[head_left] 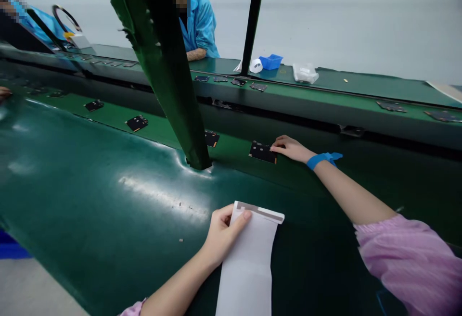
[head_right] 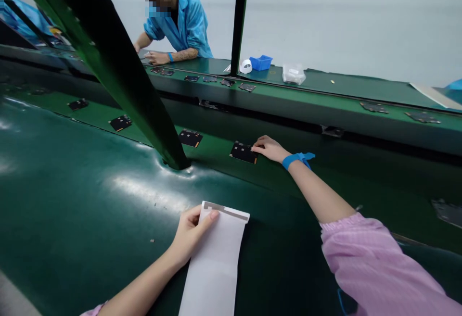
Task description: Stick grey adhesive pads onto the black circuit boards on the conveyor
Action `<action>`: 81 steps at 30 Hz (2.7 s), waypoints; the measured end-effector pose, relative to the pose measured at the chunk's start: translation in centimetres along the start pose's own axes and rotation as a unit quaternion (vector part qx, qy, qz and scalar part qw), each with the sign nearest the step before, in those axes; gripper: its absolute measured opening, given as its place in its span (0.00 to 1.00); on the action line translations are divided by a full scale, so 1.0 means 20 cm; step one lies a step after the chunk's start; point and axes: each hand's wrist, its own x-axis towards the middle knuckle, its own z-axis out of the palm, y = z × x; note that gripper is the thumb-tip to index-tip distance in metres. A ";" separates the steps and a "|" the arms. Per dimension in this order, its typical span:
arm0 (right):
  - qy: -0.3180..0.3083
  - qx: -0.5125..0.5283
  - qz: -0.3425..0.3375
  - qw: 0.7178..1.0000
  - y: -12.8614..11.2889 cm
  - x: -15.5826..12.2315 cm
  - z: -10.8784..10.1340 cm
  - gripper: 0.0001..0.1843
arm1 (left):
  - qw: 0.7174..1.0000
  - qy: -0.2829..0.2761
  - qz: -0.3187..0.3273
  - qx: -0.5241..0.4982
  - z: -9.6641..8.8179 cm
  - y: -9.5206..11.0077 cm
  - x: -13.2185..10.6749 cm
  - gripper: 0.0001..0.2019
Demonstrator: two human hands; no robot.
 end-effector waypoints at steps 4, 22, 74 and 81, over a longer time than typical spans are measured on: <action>0.011 0.002 0.023 1.000 0.04 -0.01 -0.01 0.20 | 1.000 -0.006 0.003 -0.004 0.00 0.00 0.00 0.17; 0.116 0.089 -0.084 0.986 -0.24 -0.26 -0.14 0.54 | 0.993 0.048 0.105 0.036 -0.03 0.02 0.04 0.20; 0.158 0.067 -0.084 0.982 -0.66 -0.65 0.02 0.18 | 0.995 -0.032 0.087 0.044 0.05 0.02 0.33 0.16; 0.159 0.086 -0.042 0.983 -0.66 -0.63 0.03 0.16 | 0.996 -0.033 0.077 0.032 0.05 0.02 0.33 0.18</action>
